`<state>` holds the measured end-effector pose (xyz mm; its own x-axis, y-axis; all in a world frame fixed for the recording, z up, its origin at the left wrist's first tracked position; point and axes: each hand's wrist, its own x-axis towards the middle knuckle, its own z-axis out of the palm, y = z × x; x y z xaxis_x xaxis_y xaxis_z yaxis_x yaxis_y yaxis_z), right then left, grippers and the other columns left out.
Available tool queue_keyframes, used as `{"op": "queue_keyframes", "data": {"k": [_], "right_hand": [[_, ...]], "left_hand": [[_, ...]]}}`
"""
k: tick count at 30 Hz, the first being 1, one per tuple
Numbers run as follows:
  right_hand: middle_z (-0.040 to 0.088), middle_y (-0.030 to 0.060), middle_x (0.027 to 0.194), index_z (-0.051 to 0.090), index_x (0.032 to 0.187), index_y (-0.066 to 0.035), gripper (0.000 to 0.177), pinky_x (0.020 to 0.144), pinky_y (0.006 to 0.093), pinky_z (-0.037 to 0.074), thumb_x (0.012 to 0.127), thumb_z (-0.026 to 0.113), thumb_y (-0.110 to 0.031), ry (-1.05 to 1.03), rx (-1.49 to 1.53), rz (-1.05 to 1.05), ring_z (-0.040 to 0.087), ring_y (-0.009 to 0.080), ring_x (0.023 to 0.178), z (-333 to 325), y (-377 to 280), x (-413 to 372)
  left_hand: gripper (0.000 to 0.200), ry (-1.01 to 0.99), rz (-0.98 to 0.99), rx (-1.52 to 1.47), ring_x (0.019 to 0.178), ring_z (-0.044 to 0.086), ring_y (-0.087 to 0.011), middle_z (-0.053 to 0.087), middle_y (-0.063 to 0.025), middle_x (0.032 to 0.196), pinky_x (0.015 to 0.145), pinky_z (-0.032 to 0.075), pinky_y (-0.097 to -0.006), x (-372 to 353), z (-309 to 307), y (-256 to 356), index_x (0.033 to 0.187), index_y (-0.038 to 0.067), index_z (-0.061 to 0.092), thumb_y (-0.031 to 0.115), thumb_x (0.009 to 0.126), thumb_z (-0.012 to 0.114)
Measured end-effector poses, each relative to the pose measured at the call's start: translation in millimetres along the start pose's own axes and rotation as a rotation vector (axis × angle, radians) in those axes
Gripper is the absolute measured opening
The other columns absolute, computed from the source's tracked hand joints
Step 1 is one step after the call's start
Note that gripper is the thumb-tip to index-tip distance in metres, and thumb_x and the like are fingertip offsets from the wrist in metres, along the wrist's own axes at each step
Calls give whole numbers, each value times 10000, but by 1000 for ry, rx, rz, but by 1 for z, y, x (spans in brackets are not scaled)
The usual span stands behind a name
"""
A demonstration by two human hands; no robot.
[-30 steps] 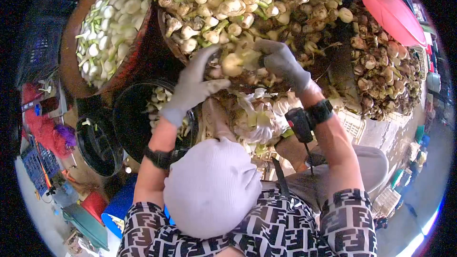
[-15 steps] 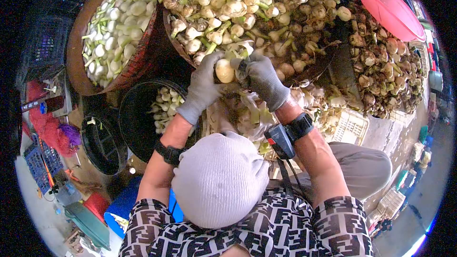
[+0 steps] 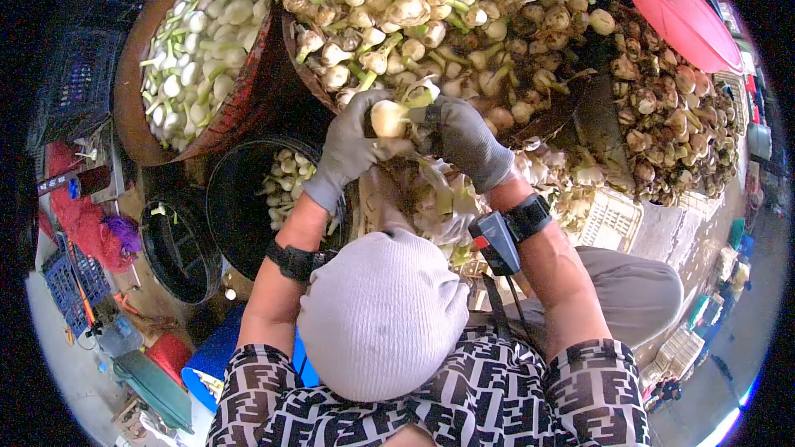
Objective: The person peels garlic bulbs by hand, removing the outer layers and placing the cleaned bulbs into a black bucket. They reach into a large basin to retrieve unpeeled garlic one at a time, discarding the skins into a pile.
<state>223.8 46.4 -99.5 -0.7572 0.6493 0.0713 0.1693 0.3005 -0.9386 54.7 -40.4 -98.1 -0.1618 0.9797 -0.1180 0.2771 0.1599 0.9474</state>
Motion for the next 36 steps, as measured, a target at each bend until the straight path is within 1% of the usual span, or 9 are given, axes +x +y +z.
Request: {"op": "queue_keyframes", "data": {"k": [1, 4, 7, 12, 14, 21, 33, 35, 36], "right_hand": [[627, 55, 755, 625, 837, -2, 113, 557, 268, 460, 739, 616, -58, -36, -214, -206, 567, 154, 620, -3, 3, 0], [622, 47, 773, 612, 957, -21, 215, 665, 266, 455, 747, 641, -54, -131, -136, -7, 555, 132, 723, -9, 7, -3], [648, 28, 823, 625, 929, 8, 183, 662, 240, 478, 783, 623, -102, 90, 554, 697, 581, 103, 723, -1, -5, 6], [652, 43, 927, 604, 989, 8, 314, 761, 232, 467, 705, 709, -79, 120, 69, 226, 583, 78, 836, 10, -20, 7], [649, 38, 935, 595, 1007, 7, 334, 763, 234, 468, 708, 711, -87, 113, 11, 151, 584, 80, 838, 12, -7, 3], [633, 40, 901, 578, 994, -3, 266, 730, 232, 477, 736, 644, -9, 241, 716, 717, 587, 109, 794, 27, -21, 7], [640, 19, 878, 627, 938, -7, 262, 732, 217, 465, 684, 685, -33, -57, 415, 437, 580, 84, 774, 2, -32, 0], [648, 12, 839, 637, 878, -16, 215, 729, 221, 461, 672, 688, -51, -124, -62, -150, 592, 101, 770, -6, -12, 0], [647, 13, 835, 635, 865, -15, 194, 726, 225, 461, 679, 679, -48, -153, -71, -164, 594, 108, 769, -13, -7, 0]], "left_hand": [[627, 1, -37, -76, 969, 532, -162, 571, -79, 1002, 868, 411, -281, -1, 0, 1, 1086, 40, 494, 349, 618, 774], [458, 19, -122, -283, 933, 533, -140, 583, -60, 962, 848, 414, -260, -1, 2, 2, 1047, 21, 523, 358, 764, 649], [422, 76, -192, -554, 898, 549, -144, 589, -68, 967, 824, 429, -257, 2, 7, 3, 1035, 9, 534, 396, 878, 477], [483, 28, -450, -1157, 833, 559, -147, 597, -80, 942, 786, 445, -262, 9, 8, 2, 1047, 3, 533, 436, 911, 365], [444, 52, -474, -1175, 818, 557, -150, 596, -70, 933, 778, 437, -260, 10, 8, 1, 1037, 9, 542, 402, 913, 377], [328, 334, -128, -321, 703, 511, -110, 578, -47, 848, 660, 431, -251, 9, 19, -4, 981, -1, 555, 297, 889, 454], [425, 26, -525, -831, 872, 581, -182, 607, -96, 935, 789, 460, -276, 7, 3, 17, 1028, 10, 544, 377, 894, 375], [403, -91, -538, -1005, 898, 593, -214, 608, -122, 962, 802, 484, -307, 8, 3, 10, 1057, -2, 519, 335, 904, 361], [399, -202, -493, -1086, 903, 597, -229, 606, -130, 977, 811, 492, -324, 9, 2, 0, 1087, -13, 496, 317, 910, 359]]}}
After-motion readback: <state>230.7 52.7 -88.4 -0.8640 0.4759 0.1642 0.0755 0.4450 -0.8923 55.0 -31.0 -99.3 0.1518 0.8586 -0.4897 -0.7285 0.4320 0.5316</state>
